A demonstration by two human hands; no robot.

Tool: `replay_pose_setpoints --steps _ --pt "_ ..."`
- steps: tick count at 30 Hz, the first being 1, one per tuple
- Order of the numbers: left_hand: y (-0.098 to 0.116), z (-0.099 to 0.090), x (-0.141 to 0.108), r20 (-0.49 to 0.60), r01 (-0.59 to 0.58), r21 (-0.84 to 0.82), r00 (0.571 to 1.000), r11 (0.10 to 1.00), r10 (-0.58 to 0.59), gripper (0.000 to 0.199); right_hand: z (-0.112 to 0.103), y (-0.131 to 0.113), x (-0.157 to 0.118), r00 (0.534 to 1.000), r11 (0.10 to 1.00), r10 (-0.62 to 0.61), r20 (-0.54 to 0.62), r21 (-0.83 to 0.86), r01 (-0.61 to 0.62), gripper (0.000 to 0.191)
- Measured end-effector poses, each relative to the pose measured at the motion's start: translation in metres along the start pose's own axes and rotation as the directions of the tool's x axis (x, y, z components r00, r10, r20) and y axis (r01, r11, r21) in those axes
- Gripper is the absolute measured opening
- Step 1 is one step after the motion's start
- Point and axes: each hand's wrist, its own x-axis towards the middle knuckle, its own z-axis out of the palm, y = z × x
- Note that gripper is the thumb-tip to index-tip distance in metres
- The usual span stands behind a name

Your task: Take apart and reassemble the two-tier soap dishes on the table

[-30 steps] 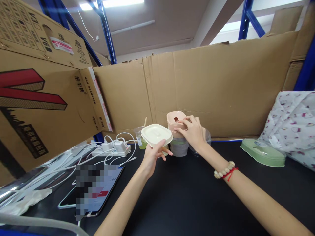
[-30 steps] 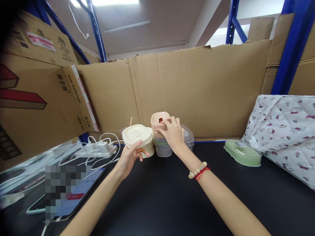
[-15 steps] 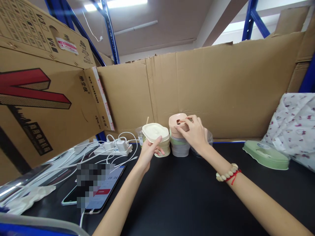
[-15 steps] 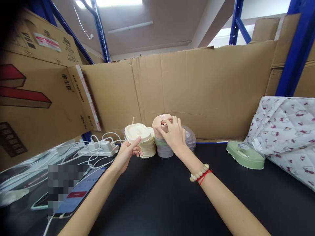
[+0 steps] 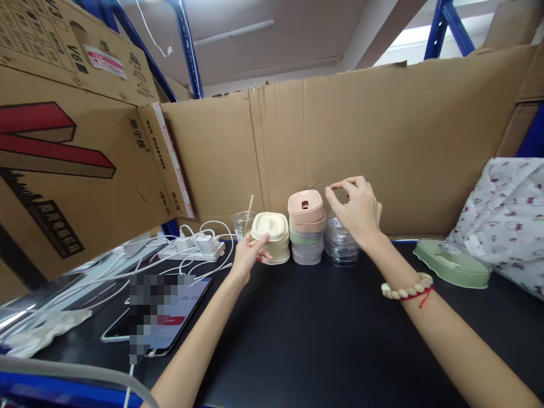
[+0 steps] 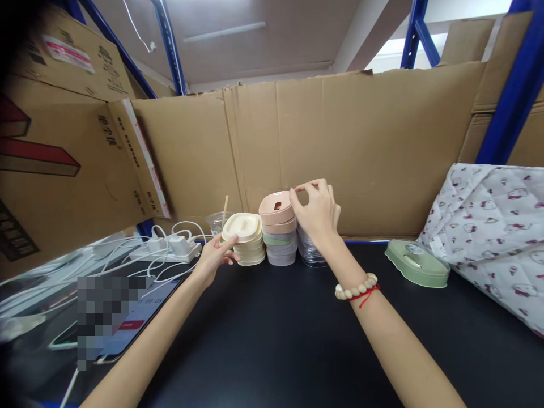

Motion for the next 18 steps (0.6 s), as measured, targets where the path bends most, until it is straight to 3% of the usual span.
replay_pose_setpoints --steps 4,7,9,11,13,15,18 --pt "-0.005 0.001 0.003 -0.111 0.016 0.047 0.994 0.999 -0.01 0.076 -0.018 0.016 0.016 0.989 0.986 0.141 0.041 -0.098 -0.136 0.023" --pt "-0.008 0.003 0.003 -0.147 -0.041 0.085 0.988 0.995 0.053 0.068 -0.033 0.043 0.03 0.934 0.931 0.32 0.158 -0.235 -0.279 0.021" --pt "-0.01 0.004 0.003 -0.146 -0.066 0.103 0.986 0.993 0.081 0.058 -0.041 0.068 0.036 0.843 0.855 0.472 0.259 -0.367 -0.366 0.029" --pt "-0.012 0.005 0.003 -0.13 -0.078 0.121 0.987 0.99 0.094 0.053 -0.046 0.096 0.037 0.759 0.771 0.587 0.282 -0.479 -0.419 0.042" --pt "-0.014 0.006 0.003 -0.121 -0.097 0.139 0.986 0.986 0.114 0.053 -0.048 0.123 0.032 0.686 0.633 0.709 0.163 -0.576 -0.517 0.056" --pt "-0.015 0.007 0.001 -0.11 -0.124 0.147 0.984 0.981 0.141 0.057 -0.05 0.148 0.024 0.577 0.507 0.812 0.086 -0.591 -0.627 0.066" --pt "-0.013 0.008 -0.002 -0.098 -0.166 0.144 0.979 0.976 0.18 0.062 -0.054 0.174 0.01 0.47 0.43 0.882 0.033 -0.463 -0.775 0.072"
